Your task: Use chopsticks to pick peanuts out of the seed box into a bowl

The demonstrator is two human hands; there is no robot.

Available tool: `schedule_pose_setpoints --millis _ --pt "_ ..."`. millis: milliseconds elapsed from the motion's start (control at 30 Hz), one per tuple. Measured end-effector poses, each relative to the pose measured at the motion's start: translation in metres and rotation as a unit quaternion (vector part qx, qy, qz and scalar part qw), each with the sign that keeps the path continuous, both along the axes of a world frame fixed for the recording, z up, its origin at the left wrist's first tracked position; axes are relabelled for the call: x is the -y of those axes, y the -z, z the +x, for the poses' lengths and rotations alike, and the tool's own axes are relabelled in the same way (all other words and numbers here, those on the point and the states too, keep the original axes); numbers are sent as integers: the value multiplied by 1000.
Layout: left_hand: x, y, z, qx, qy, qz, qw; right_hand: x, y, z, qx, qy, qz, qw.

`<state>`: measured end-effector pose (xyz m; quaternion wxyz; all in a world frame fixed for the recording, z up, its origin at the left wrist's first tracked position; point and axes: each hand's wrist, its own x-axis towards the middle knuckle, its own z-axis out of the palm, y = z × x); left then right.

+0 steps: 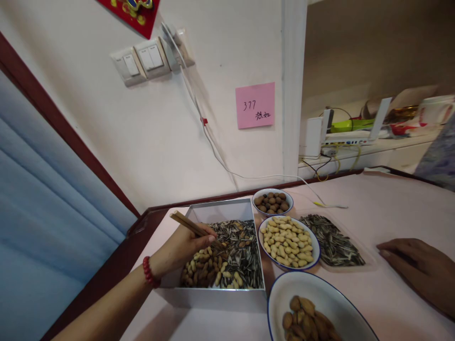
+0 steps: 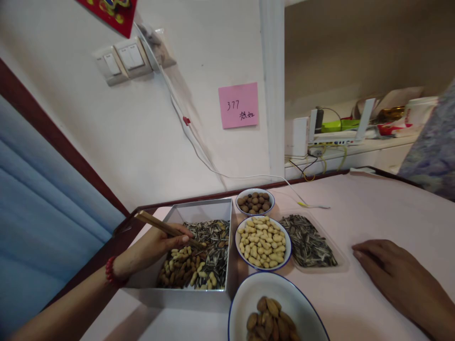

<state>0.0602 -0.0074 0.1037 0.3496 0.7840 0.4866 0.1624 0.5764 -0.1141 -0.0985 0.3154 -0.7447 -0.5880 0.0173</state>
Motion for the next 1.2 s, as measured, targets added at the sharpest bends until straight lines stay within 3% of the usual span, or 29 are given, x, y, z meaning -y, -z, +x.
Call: schedule_pose_setpoints --millis 233,533,800,1200 --pt "0 -3 -5 2 16 36 999 0 -3 -2 9 0 12 1000" --pt "7 -6 4 -20 -10 14 1000 -1 -4 -3 -22 9 -11 1000" --pt "2 -11 -8 -39 55 32 997 -1 -4 -3 -20 5 3 1000" --pt "-5 -18 -18 -14 132 -46 990 -1 9 6 -14 1 2 1000"
